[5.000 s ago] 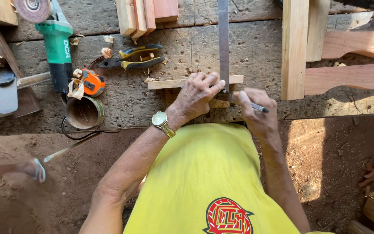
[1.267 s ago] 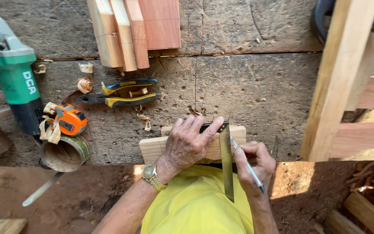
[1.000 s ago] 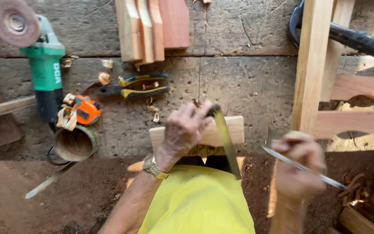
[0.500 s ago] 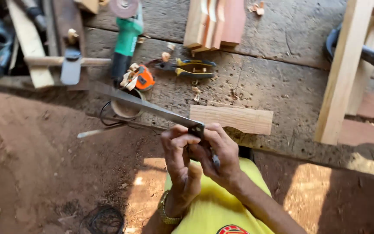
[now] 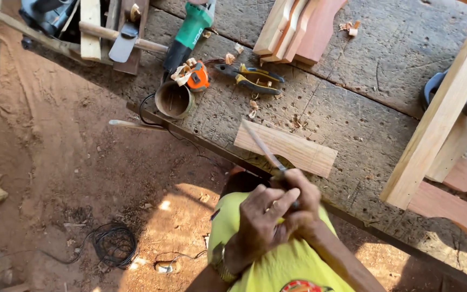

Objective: The person measures and marks small wooden pieces on a workbench using a metal ruler and a pen. They repeatedly position the ruler on different pieces of wood, draw lines, and adjust the wood's position to continue marking.

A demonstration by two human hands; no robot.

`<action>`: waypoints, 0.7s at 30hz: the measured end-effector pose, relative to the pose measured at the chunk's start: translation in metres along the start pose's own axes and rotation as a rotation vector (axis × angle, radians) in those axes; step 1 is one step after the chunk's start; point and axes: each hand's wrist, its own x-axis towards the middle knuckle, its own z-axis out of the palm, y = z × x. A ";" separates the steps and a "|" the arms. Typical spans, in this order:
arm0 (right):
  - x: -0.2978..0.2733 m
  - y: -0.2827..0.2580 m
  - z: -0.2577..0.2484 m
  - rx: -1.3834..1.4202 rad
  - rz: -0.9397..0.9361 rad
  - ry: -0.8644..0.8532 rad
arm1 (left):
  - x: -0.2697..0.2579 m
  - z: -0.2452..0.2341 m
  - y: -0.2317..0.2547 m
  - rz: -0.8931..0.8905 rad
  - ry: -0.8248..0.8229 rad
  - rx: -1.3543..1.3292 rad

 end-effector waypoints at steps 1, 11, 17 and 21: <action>0.000 -0.010 0.006 0.106 0.099 -0.101 | 0.002 0.001 0.006 -0.066 -0.026 -0.082; 0.021 0.045 -0.023 -0.014 0.090 0.067 | 0.050 -0.062 -0.061 -0.183 0.524 -0.052; 0.018 0.056 -0.072 -0.292 0.349 0.268 | 0.066 -0.016 -0.190 -0.918 -0.516 0.012; -0.002 0.085 -0.116 -0.614 0.594 0.295 | 0.053 0.012 -0.231 -0.789 -0.598 -0.129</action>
